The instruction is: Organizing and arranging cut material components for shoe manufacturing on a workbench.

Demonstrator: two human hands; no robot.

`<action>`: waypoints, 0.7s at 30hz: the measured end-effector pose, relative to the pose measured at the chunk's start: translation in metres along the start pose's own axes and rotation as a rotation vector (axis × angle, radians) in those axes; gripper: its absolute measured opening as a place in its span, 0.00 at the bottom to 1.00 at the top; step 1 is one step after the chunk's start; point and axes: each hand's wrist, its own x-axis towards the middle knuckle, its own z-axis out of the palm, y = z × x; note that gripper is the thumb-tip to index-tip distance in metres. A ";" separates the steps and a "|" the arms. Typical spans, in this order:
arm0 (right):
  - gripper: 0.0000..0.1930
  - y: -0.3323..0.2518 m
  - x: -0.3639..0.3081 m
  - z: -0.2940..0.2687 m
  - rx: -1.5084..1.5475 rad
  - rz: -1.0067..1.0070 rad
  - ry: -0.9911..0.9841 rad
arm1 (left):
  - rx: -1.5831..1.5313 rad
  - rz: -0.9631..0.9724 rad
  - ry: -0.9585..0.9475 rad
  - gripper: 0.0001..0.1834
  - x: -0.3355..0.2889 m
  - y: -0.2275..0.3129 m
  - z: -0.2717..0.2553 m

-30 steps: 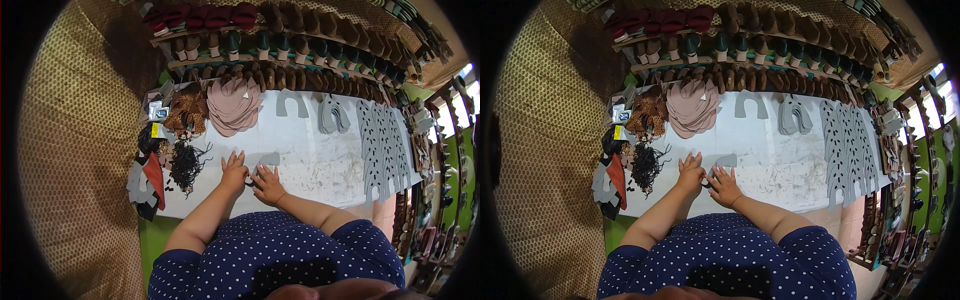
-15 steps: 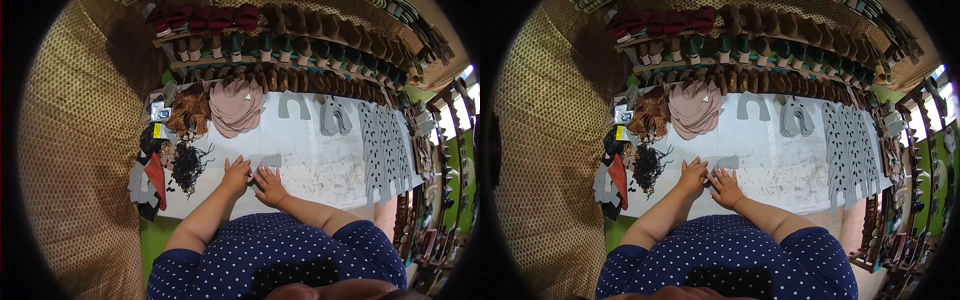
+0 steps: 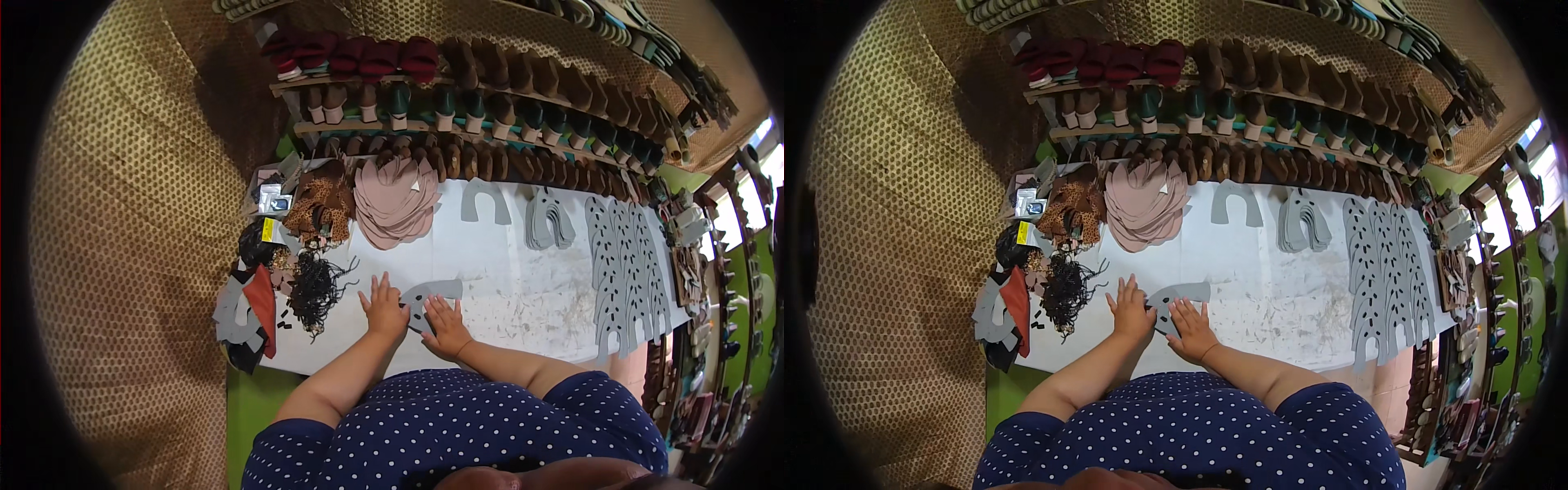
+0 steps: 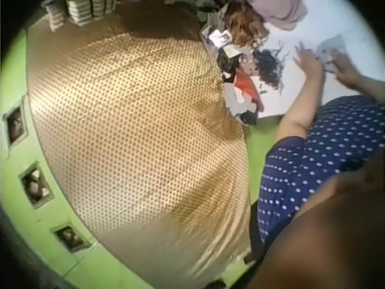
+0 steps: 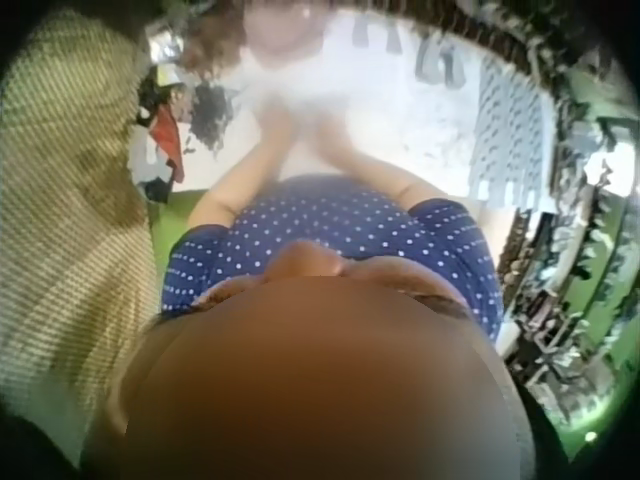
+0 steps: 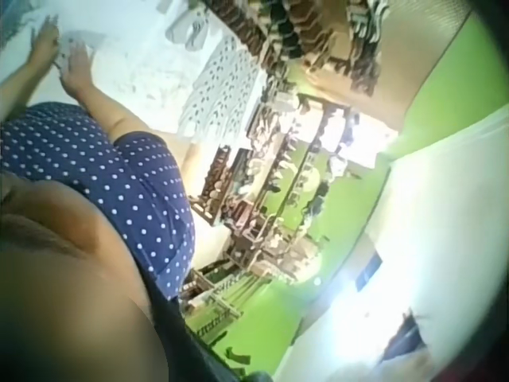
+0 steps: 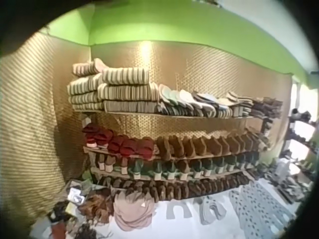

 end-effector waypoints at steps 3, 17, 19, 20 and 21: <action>0.41 -0.003 0.002 0.003 0.022 -0.001 -0.009 | 0.043 0.367 0.104 0.33 -0.006 -0.009 0.016; 0.41 0.001 0.004 0.010 -0.095 -0.011 -0.085 | 0.083 -0.164 0.320 0.36 -0.017 -0.132 -0.049; 0.41 -0.002 0.006 0.008 -0.111 0.004 -0.094 | 0.095 -0.417 0.391 0.30 -0.023 -0.181 -0.056; 0.41 -0.003 0.006 0.007 -0.108 0.019 -0.106 | 0.097 -0.417 0.395 0.30 -0.025 -0.199 -0.061; 0.41 -0.003 0.006 0.007 -0.107 0.015 -0.104 | 0.072 -0.503 0.413 0.24 -0.029 -0.214 -0.066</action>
